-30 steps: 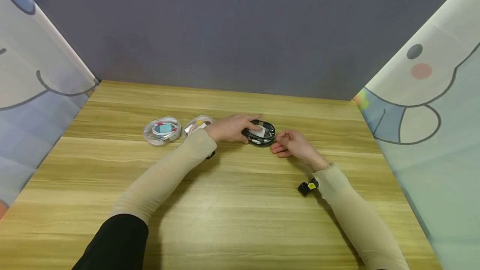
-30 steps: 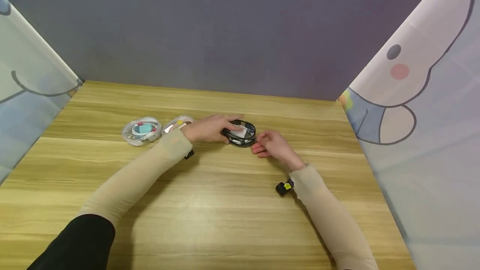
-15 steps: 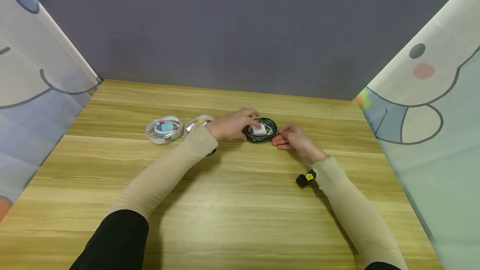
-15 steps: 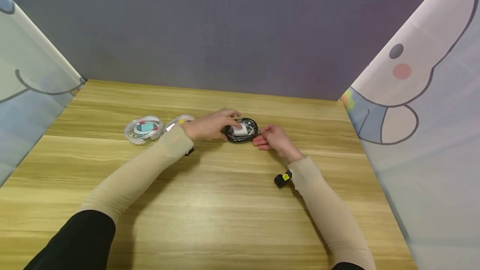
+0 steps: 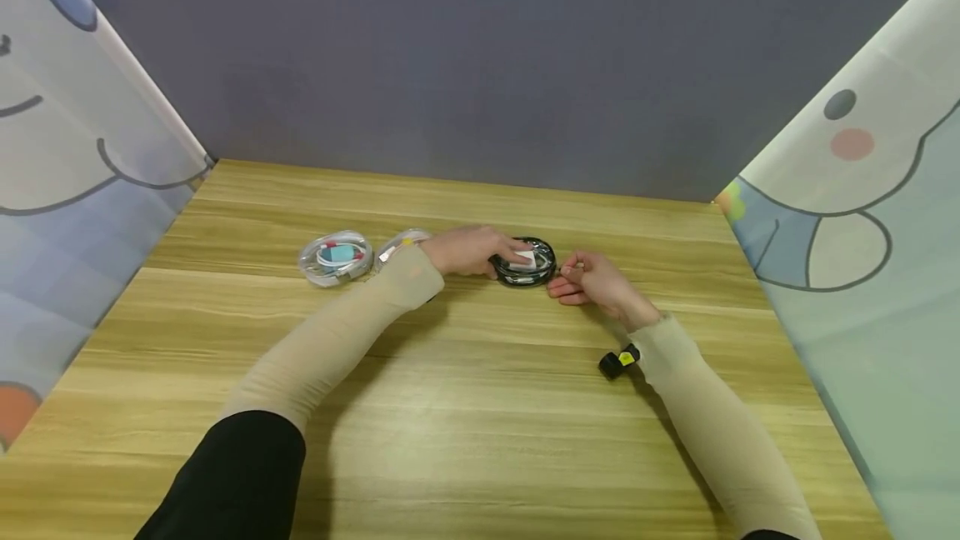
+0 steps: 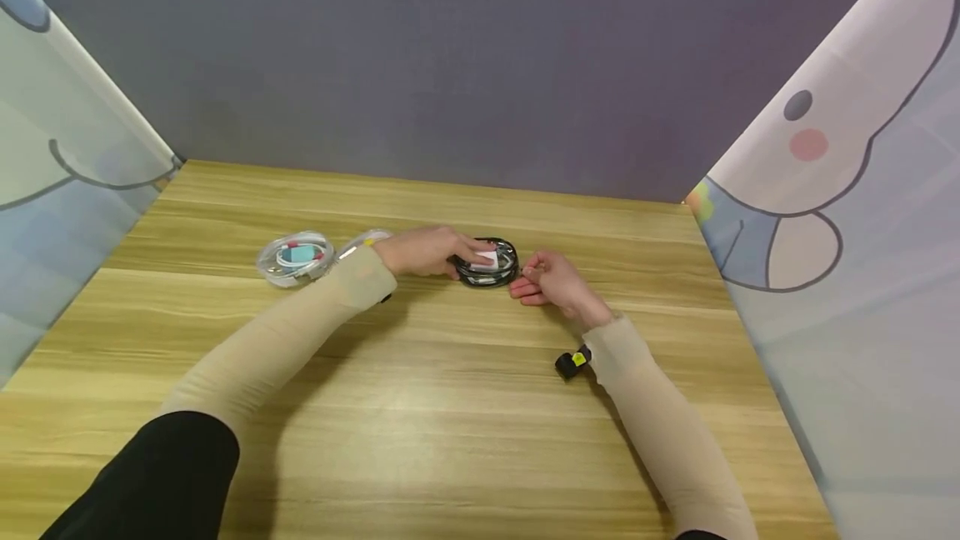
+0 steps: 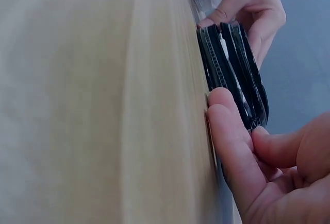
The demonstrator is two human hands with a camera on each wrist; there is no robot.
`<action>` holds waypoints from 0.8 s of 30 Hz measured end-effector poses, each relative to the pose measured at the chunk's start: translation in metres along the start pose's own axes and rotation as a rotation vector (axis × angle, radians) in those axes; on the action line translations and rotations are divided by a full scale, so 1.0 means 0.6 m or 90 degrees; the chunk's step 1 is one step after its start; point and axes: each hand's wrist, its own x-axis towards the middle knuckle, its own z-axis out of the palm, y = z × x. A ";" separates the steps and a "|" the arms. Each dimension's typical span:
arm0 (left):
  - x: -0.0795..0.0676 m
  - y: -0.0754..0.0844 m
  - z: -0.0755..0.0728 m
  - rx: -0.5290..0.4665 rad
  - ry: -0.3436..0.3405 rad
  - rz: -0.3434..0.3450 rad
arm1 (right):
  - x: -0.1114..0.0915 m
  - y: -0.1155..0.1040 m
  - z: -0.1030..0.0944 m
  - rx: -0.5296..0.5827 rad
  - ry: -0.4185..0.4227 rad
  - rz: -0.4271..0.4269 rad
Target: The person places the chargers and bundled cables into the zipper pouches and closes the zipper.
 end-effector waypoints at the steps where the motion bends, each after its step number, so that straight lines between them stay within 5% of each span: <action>1: 0.000 0.000 0.000 -0.002 0.001 0.001 | -0.002 0.000 0.000 -0.005 -0.004 -0.002; 24: 0.004 0.033 0.001 0.011 0.022 -0.022 | -0.033 0.001 0.033 -0.001 -0.042 0.003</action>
